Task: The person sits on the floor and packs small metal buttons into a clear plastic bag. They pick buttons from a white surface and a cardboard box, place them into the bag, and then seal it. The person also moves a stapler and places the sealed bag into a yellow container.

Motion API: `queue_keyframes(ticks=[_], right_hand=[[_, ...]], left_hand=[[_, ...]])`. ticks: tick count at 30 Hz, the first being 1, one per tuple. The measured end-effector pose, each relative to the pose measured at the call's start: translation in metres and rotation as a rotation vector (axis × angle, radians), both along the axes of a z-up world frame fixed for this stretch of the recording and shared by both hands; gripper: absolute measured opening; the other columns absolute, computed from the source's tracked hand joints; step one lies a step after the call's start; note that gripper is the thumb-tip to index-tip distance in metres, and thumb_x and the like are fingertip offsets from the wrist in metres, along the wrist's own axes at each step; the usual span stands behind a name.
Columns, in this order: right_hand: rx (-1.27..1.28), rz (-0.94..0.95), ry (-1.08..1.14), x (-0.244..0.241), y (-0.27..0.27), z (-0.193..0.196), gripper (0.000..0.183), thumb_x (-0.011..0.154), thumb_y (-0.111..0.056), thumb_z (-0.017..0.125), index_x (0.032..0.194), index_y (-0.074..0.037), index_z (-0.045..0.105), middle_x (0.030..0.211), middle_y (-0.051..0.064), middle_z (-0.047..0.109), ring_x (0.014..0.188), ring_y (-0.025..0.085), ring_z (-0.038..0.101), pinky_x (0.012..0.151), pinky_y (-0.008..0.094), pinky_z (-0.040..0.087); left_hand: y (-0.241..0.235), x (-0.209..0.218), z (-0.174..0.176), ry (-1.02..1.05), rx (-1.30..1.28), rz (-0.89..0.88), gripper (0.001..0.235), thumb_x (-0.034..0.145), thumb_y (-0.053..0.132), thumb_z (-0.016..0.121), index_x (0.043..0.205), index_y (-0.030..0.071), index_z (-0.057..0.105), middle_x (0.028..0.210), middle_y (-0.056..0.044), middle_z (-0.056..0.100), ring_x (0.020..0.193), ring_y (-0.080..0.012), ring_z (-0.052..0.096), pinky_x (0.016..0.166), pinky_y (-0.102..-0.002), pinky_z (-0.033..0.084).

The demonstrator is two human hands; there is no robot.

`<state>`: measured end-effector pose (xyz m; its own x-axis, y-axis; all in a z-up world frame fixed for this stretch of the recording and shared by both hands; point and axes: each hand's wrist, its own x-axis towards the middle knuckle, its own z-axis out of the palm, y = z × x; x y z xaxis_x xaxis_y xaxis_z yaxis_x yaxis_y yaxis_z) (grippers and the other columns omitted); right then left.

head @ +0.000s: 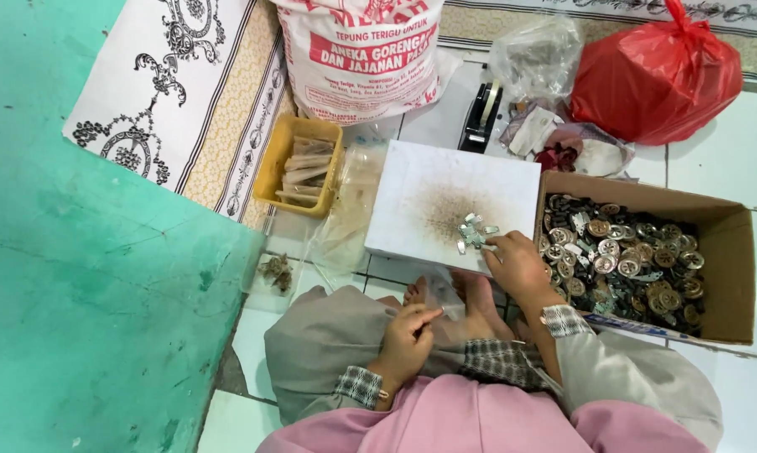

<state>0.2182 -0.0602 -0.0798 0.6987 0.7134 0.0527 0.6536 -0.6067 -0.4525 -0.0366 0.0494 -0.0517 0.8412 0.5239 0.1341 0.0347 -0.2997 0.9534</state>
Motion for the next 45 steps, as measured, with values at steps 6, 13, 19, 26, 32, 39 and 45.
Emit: queue_keyframes(ticks=[6, 13, 19, 26, 32, 39, 45], right_hand=[[-0.145, -0.104, 0.08, -0.006, 0.023, 0.004, 0.043, 0.09, -0.036, 0.067, 0.128, -0.015, 0.07, 0.113, 0.012, 0.062, 0.108, 0.033, 0.062, 0.092, 0.043, 0.054], [-0.144, -0.109, 0.057, -0.01, 0.025, 0.007, 0.044, 0.09, -0.033, 0.068, 0.132, -0.018, 0.07, 0.11, 0.013, 0.062, 0.105, 0.033, 0.063, 0.089, 0.044, 0.054], [-0.191, -0.162, 0.26, 0.002, 0.029, 0.008, 0.045, 0.089, -0.026, 0.068, 0.131, -0.01, 0.064, 0.127, 0.015, 0.062, 0.122, 0.035, 0.057, 0.104, 0.045, 0.048], [0.025, -0.229, 0.405, 0.003, 0.018, 0.003, 0.034, 0.086, -0.016, 0.071, 0.117, -0.003, 0.069, 0.108, 0.013, 0.075, 0.096, 0.029, 0.07, 0.086, 0.038, 0.055], [0.21, -0.207, 0.397, 0.004, -0.015, -0.027, 0.032, 0.091, -0.01, 0.068, 0.121, 0.0, 0.07, 0.108, 0.013, 0.075, 0.088, 0.024, 0.07, 0.078, 0.033, 0.057], [0.18, -0.127, 0.252, 0.003, -0.018, -0.026, 0.031, 0.092, -0.015, 0.071, 0.121, -0.004, 0.072, 0.111, 0.013, 0.077, 0.09, 0.024, 0.075, 0.079, 0.032, 0.061], [0.142, -0.013, 0.17, 0.033, 0.006, -0.011, 0.032, 0.087, -0.009, 0.07, 0.118, -0.002, 0.071, 0.106, 0.015, 0.075, 0.089, 0.029, 0.072, 0.082, 0.038, 0.057]], left_hand=[[0.008, 0.003, 0.016, 0.016, -0.062, -0.045, 0.041, 0.077, -0.012, 0.058, 0.114, -0.006, 0.073, 0.11, -0.015, 0.071, 0.059, -0.0101, 0.051, 0.049, -0.02, 0.043], [0.013, 0.001, 0.052, -0.012, -0.074, -0.158, 0.036, 0.08, -0.009, 0.059, 0.113, -0.004, 0.073, 0.117, -0.015, 0.067, 0.072, -0.0138, 0.056, 0.059, -0.022, 0.047], [0.017, -0.008, 0.051, -0.033, -0.131, -0.136, 0.037, 0.08, -0.012, 0.057, 0.112, -0.005, 0.073, 0.115, -0.014, 0.068, 0.075, -0.0142, 0.057, 0.062, -0.022, 0.048], [0.001, -0.008, 0.054, -0.041, -0.106, -0.104, 0.037, 0.081, -0.013, 0.056, 0.113, -0.005, 0.073, 0.113, -0.014, 0.069, 0.071, -0.0129, 0.055, 0.059, -0.021, 0.045], [-0.007, 0.011, 0.03, -0.07, -0.096, -0.064, 0.036, 0.08, -0.011, 0.058, 0.112, -0.003, 0.073, 0.112, -0.011, 0.07, 0.076, -0.0137, 0.058, 0.064, -0.022, 0.048], [-0.03, 0.039, 0.048, -0.152, -0.109, -0.174, 0.037, 0.082, -0.015, 0.058, 0.115, -0.005, 0.07, 0.115, -0.013, 0.069, 0.072, -0.0115, 0.052, 0.06, -0.021, 0.043], [-0.028, 0.023, 0.055, -0.033, -0.095, -0.236, 0.036, 0.083, -0.008, 0.055, 0.114, -0.004, 0.072, 0.113, -0.015, 0.068, 0.069, -0.0144, 0.053, 0.06, -0.024, 0.045]])
